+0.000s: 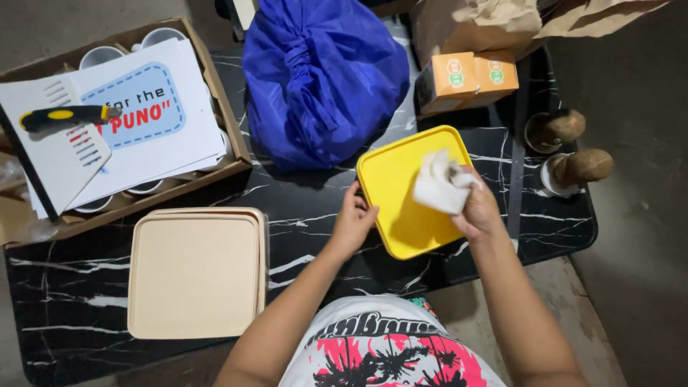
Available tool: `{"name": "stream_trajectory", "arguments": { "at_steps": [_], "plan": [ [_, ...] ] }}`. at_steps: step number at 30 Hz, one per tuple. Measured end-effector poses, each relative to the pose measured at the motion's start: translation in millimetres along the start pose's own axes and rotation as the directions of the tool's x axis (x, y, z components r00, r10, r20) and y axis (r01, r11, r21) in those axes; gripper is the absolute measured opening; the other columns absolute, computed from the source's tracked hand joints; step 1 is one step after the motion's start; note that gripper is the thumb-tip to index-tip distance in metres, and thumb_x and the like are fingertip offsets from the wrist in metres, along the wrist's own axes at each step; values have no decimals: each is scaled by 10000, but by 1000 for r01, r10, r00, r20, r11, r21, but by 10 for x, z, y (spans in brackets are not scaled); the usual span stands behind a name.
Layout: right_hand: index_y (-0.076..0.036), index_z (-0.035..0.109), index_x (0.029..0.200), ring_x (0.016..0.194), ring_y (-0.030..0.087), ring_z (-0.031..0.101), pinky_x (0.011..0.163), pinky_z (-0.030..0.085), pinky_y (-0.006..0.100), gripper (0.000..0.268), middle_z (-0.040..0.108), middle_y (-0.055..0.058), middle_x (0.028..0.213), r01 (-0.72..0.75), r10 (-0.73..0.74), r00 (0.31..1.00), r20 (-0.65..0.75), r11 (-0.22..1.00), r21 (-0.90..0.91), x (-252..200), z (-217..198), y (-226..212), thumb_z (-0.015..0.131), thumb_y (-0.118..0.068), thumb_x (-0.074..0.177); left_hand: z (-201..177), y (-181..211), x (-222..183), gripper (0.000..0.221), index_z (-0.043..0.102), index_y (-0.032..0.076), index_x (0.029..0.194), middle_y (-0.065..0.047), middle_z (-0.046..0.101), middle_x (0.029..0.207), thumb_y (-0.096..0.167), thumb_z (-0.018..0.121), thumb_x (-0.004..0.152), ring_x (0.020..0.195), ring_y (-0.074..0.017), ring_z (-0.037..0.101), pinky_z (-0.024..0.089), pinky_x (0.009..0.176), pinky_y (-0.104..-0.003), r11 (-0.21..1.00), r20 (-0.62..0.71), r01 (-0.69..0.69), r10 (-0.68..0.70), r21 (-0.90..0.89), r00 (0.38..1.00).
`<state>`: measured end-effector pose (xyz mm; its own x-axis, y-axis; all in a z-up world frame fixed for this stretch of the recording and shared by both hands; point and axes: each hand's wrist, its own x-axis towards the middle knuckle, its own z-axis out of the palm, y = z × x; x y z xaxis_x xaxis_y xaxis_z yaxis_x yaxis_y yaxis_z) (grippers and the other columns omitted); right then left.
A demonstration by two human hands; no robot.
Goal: The recorder is cleaning and wiping down yellow and beige plastic containers and their lids using a white cloth.
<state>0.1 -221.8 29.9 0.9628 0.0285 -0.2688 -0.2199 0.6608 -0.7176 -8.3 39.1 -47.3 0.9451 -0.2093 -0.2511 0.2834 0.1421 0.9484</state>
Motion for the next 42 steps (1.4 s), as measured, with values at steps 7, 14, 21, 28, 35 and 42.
{"name": "stream_trajectory", "arguments": {
  "at_steps": [7,14,21,28,35,42],
  "plan": [
    [20,685,1367,1144,270,633,1043,498,419,388,677,135,1301,-9,-48,993,-111,886,-464,-38,-170,30,598,-45,995,-167,65,55,686,332,24,1540,-50,574,1001,67,681,951,760,-78,634,512,679,-224,1000,1,-9,9,-26,1000],
    [-4,522,1448,1431,394,403,1152,351,547,536,451,229,1532,336,-80,891,446,-546,-768,-20,301,245,584,-217,960,-118,190,-177,807,245,101,1628,-50,501,1053,79,679,948,760,-89,565,525,705,-231,961,5,-89,91,262,996],
    [8,471,1502,1550,351,367,1217,295,590,569,414,203,1638,257,-125,848,515,-752,-606,410,322,519,557,-39,942,-94,182,-206,783,245,140,1643,-26,491,1033,79,650,976,770,-79,498,496,712,-222,985,47,-29,21,171,999],
    [-48,502,1467,1504,293,389,1194,299,590,667,449,107,1584,524,80,805,588,-559,-643,-92,890,550,593,-30,807,-95,-45,-148,750,290,127,1625,-22,487,1040,77,659,973,784,-83,506,505,720,-225,988,0,-53,53,147,999],
    [-110,529,1437,1485,245,385,1162,292,616,600,467,73,1575,559,230,798,557,-627,-542,-216,727,516,579,-116,840,-78,-314,-115,772,241,154,1657,-29,497,1025,99,648,1004,825,-94,485,483,765,-228,980,7,-128,129,151,992],
    [-51,585,1415,1509,276,381,1172,297,609,534,480,108,1575,501,40,797,603,-602,-622,160,923,640,581,-112,884,-54,-253,-130,780,205,175,1661,-4,495,1041,95,623,1007,833,-79,474,493,740,-218,998,34,-66,65,4,997]
  ]
}}
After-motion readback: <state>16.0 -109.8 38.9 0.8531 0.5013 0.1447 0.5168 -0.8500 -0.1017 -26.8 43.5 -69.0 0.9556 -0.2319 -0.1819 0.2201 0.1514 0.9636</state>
